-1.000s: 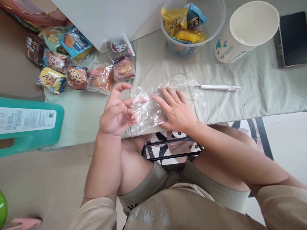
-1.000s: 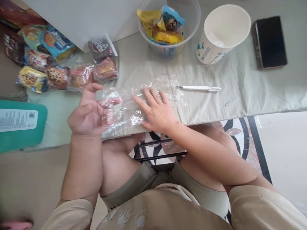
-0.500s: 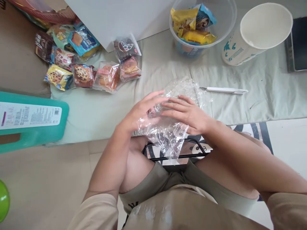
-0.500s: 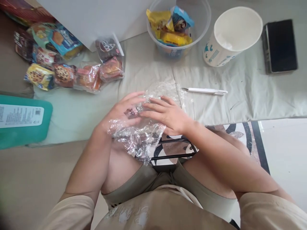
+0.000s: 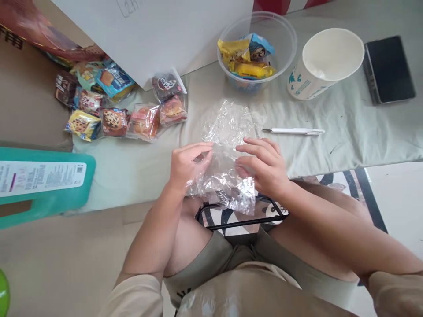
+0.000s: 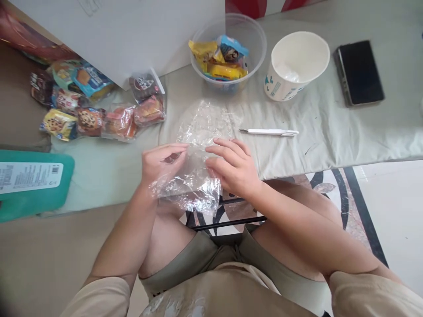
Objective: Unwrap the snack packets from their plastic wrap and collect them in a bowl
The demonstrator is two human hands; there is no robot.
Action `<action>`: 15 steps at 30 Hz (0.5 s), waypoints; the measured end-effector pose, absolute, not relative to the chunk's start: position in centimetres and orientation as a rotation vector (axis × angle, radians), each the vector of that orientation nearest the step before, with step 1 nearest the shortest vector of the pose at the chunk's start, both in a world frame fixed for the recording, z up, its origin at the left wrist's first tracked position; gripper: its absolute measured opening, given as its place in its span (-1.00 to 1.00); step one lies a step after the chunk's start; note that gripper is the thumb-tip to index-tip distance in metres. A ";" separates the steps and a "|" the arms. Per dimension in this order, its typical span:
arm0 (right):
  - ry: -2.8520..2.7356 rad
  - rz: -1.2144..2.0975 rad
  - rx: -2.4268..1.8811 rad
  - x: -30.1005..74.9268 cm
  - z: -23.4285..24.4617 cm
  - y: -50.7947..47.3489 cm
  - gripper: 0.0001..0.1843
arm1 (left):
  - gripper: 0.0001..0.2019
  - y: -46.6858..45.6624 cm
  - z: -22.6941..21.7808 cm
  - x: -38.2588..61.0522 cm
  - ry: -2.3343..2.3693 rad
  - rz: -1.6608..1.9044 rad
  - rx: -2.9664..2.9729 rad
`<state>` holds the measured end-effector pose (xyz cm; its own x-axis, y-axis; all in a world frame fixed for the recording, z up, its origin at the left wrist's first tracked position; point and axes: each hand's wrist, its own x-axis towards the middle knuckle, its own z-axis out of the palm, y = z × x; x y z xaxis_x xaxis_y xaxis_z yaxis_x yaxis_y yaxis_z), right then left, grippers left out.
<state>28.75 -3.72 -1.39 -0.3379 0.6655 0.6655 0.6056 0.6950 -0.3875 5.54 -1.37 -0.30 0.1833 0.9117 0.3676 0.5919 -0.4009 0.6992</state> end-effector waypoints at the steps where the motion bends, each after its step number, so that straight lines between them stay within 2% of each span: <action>1: -2.015 0.114 -0.935 28.8 -1.3 -3.5 -0.88 | -0.88 -1.5 -0.4 5.5 1.395 1.035 2.088; 4: -1.953 0.291 -0.916 29.3 -1.0 -3.2 -0.85 | -0.86 -1.8 -0.4 5.2 1.325 0.889 2.165; 9: -1.786 0.651 -1.225 30.0 -0.8 -3.0 -0.80 | -0.82 -2.1 0.0 4.9 1.228 0.730 2.242; 15: -1.543 0.862 -1.396 29.8 0.0 -2.1 -0.84 | -0.79 -1.4 0.4 6.0 1.188 0.863 2.083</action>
